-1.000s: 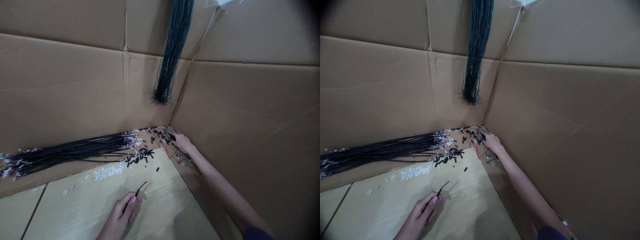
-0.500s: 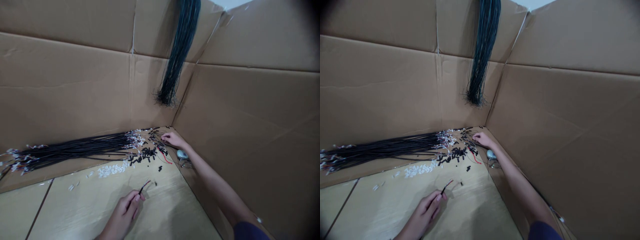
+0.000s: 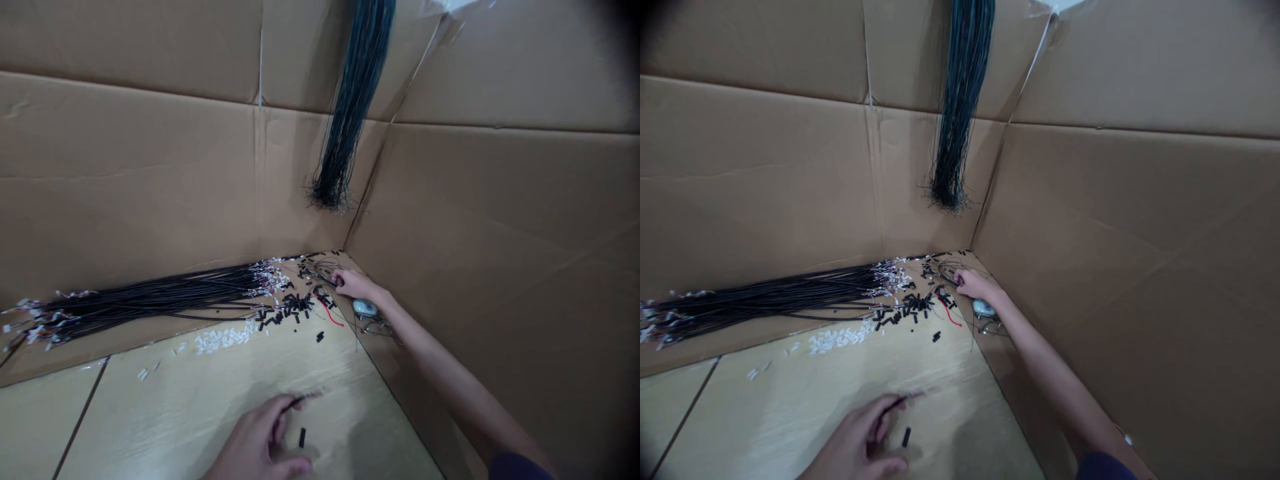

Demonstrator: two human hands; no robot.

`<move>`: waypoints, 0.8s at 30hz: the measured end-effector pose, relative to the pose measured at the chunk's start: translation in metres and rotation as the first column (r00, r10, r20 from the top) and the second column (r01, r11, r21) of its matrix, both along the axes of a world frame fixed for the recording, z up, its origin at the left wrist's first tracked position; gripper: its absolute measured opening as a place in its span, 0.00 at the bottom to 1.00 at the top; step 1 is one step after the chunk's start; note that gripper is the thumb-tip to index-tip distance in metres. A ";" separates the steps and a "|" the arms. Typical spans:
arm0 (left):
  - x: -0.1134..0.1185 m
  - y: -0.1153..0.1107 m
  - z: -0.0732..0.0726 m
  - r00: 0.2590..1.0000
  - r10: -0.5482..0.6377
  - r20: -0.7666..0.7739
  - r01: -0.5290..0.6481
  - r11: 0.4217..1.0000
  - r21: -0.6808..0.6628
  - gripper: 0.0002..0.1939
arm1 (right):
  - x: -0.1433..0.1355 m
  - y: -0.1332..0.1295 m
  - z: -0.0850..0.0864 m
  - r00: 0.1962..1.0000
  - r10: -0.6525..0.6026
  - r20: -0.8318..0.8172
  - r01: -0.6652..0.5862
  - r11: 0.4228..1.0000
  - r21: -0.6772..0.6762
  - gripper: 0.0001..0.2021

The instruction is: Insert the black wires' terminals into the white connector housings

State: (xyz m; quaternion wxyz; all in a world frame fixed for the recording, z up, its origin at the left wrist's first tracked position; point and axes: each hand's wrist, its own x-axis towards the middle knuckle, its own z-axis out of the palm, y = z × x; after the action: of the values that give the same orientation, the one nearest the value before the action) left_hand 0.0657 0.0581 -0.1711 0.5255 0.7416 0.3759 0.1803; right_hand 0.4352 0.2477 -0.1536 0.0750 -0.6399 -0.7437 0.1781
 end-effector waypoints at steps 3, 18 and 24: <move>0.000 -0.006 -0.005 0.986 -0.123 -0.113 0.144 0.966 0.212 0.21 | 0.017 0.002 0.013 0.997 0.026 -0.069 -0.024 0.999 0.029 0.14; 0.039 -0.004 -0.006 0.958 -0.022 -0.287 0.171 0.847 0.504 0.13 | 0.038 0.017 0.010 0.966 -0.049 -0.255 0.062 0.997 0.047 0.13; 0.074 0.047 0.018 0.957 0.092 -0.275 0.070 0.848 0.526 0.17 | 0.048 0.032 0.062 0.957 -0.172 -0.236 0.221 0.954 0.201 0.13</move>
State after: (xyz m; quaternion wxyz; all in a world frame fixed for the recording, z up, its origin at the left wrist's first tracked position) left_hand 0.1400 0.1053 -0.1535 0.2385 0.8738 0.3884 0.1696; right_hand 0.4834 0.2798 -0.0916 0.2446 -0.6752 -0.6790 0.1526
